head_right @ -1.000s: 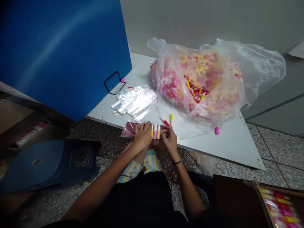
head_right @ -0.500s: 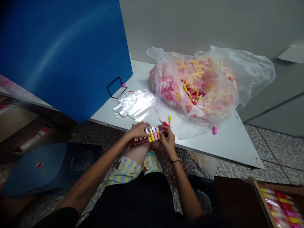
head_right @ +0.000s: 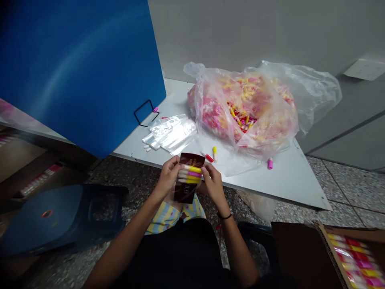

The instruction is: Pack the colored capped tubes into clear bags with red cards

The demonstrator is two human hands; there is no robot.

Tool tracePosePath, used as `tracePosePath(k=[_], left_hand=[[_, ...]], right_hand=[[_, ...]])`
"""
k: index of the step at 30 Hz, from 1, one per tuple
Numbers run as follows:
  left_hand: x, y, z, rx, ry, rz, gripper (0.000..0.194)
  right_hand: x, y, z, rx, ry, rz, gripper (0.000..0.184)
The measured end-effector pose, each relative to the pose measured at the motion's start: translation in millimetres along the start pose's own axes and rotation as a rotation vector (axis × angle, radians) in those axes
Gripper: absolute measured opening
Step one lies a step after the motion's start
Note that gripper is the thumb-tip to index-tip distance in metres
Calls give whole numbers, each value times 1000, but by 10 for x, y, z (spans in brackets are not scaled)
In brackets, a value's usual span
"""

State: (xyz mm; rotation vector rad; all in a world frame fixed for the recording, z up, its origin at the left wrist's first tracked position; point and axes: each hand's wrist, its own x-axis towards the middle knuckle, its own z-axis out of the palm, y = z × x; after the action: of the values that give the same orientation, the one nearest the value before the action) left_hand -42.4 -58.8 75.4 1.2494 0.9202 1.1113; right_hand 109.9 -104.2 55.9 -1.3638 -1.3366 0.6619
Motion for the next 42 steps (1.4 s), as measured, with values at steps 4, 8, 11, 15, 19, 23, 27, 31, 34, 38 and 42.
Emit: tracePosePath(k=[4, 8, 11, 15, 19, 23, 27, 31, 34, 38, 42], left_hand=[[-108, -76, 0, 16, 36, 23, 21], [-162, -132, -11, -53, 31, 31, 24], [-181, -151, -10, -114, 49, 20, 27], [-194, -172, 14, -109, 122, 18, 31], [-219, -193, 49, -179, 6, -26, 27], [-252, -180, 67, -238, -64, -56, 29], [-242, -166, 58, -236, -37, -66, 25], [-219, -187, 20, -105, 45, -11, 25], [-220, -197, -2, -18, 105, 0, 30], [-229, -227, -7, 9, 98, -60, 33], [-248, -264, -60, -51, -91, -133, 31]], right_hand=[[-37, -40, 53, -20, -62, 90, 38], [-49, -86, 61, -53, -28, 75, 38], [-32, -97, 26, -18, -72, 91, 40], [6, -98, -52, -19, -256, 102, 42], [41, -85, -94, -128, -154, 5, 45], [59, -72, -80, -146, -3, -43, 45], [41, -69, -37, -202, 123, -135, 46], [19, -59, -6, -287, 7, -222, 45], [22, -27, -17, -274, -168, -112, 47], [19, 29, -48, -257, -238, -47, 50], [17, 72, -86, -291, -58, -105, 52]])
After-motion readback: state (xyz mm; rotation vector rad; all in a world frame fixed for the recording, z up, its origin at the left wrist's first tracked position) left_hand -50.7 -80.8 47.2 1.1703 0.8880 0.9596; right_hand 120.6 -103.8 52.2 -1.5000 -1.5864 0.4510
